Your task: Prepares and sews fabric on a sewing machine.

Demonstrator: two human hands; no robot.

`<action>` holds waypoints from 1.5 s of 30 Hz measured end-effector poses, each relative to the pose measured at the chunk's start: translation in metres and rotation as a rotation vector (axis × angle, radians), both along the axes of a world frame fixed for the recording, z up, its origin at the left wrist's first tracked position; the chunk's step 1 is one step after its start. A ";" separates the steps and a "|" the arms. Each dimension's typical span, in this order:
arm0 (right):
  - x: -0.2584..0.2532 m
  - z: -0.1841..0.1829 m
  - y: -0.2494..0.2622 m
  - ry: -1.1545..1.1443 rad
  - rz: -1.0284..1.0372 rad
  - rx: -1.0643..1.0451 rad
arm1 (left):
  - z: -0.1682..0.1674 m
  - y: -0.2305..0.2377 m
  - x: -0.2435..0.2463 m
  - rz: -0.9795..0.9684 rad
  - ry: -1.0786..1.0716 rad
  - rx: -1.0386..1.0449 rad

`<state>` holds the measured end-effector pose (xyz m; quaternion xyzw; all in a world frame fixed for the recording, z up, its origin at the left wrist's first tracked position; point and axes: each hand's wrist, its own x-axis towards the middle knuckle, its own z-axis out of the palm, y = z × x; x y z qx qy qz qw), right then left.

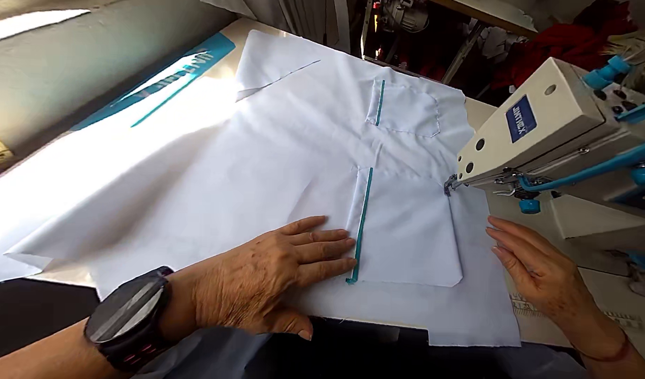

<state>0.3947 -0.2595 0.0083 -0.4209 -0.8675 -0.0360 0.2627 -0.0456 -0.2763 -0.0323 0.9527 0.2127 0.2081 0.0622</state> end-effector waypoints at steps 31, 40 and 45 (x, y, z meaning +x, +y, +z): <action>-0.019 -0.038 0.014 -0.049 0.483 0.223 | 0.006 -0.015 0.035 0.283 0.052 0.131; -0.014 -0.009 0.027 0.041 0.543 0.025 | 0.001 -0.019 0.029 0.279 0.074 0.133; -0.023 -0.031 0.039 -0.067 0.428 0.103 | 0.001 -0.017 0.030 0.269 0.071 0.121</action>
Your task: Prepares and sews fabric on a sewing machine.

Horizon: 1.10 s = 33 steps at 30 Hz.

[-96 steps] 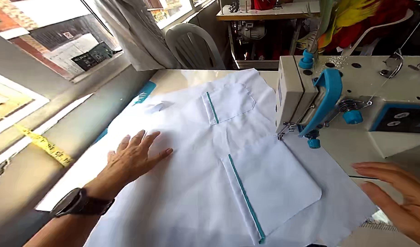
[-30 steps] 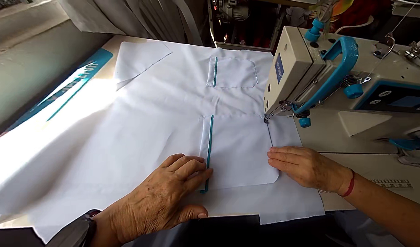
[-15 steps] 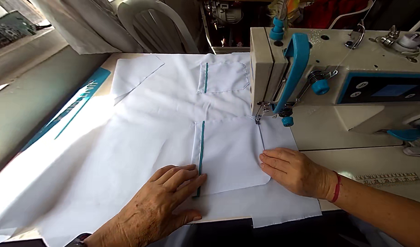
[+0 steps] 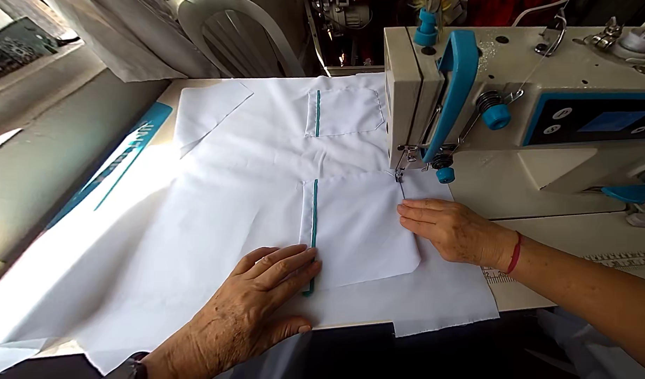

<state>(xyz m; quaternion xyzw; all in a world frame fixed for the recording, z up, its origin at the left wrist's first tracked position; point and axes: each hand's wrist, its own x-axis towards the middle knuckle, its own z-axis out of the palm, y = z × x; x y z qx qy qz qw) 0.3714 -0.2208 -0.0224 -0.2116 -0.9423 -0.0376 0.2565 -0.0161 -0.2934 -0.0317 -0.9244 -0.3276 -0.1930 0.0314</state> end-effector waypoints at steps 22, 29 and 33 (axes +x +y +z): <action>-0.010 0.007 -0.030 0.012 -0.006 0.138 | -0.002 0.000 0.000 0.001 -0.028 0.001; 0.006 0.015 -0.022 -0.064 0.102 -0.004 | -0.001 -0.001 0.000 -0.001 -0.032 -0.011; -0.002 0.020 -0.019 -0.117 0.144 0.165 | 0.000 -0.001 0.000 -0.001 -0.026 -0.006</action>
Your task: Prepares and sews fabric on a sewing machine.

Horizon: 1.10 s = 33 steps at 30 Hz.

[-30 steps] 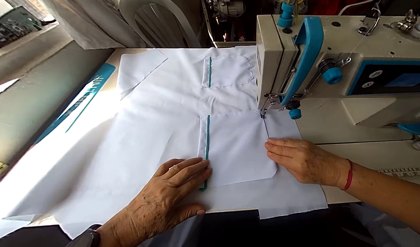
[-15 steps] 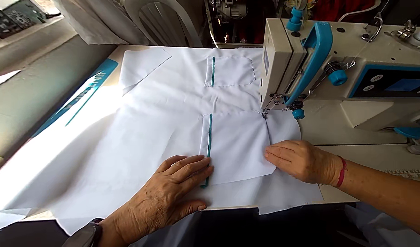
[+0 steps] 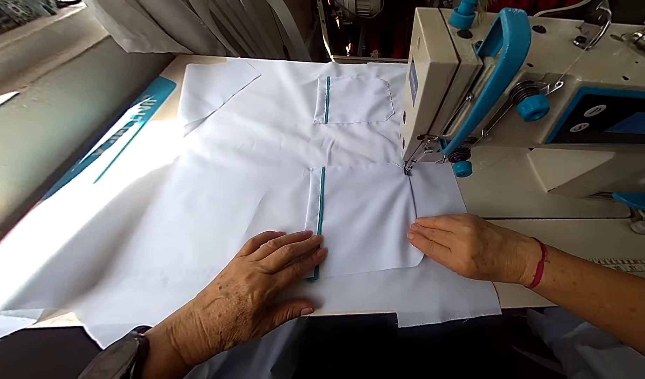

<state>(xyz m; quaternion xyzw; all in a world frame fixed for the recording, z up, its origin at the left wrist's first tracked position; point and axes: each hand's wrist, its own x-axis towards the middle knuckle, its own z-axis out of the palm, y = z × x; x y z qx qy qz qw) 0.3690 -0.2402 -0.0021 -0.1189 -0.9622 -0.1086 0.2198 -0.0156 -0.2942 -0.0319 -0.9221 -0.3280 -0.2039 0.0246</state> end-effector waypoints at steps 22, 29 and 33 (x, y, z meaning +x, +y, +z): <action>-0.005 0.013 0.009 -0.082 0.055 -0.118 | 0.001 0.002 -0.001 -0.009 -0.001 -0.013; -0.013 0.008 0.007 -0.108 0.116 0.141 | 0.002 0.001 -0.001 -0.007 0.009 -0.025; -0.009 -0.004 -0.002 0.061 0.051 0.075 | 0.001 0.002 -0.001 -0.010 -0.004 -0.022</action>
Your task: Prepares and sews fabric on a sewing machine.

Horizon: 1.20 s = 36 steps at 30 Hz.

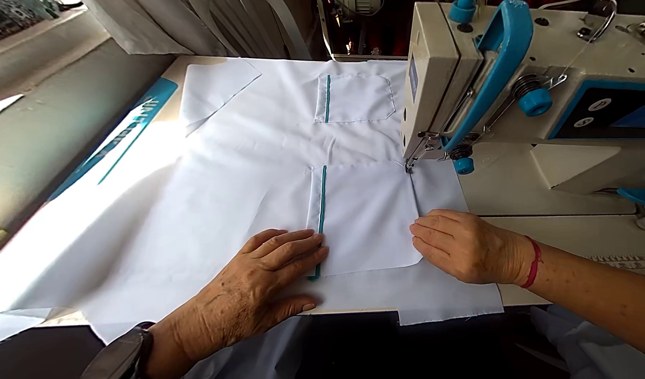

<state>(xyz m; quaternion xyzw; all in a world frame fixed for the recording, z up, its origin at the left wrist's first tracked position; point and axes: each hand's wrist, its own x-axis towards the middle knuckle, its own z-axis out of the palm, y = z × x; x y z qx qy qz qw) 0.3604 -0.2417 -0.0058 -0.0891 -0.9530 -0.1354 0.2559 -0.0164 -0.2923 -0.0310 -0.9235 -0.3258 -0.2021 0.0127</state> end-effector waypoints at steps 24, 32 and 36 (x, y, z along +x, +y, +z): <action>0.018 -0.003 0.005 -0.054 0.002 -0.256 | 0.003 0.000 0.001 0.007 0.023 0.011; -0.002 0.003 0.010 -0.054 0.022 -0.148 | 0.005 0.001 0.002 0.004 0.018 0.012; 0.007 -0.005 0.005 0.004 -0.013 -0.227 | 0.004 0.001 0.001 -0.001 0.017 0.015</action>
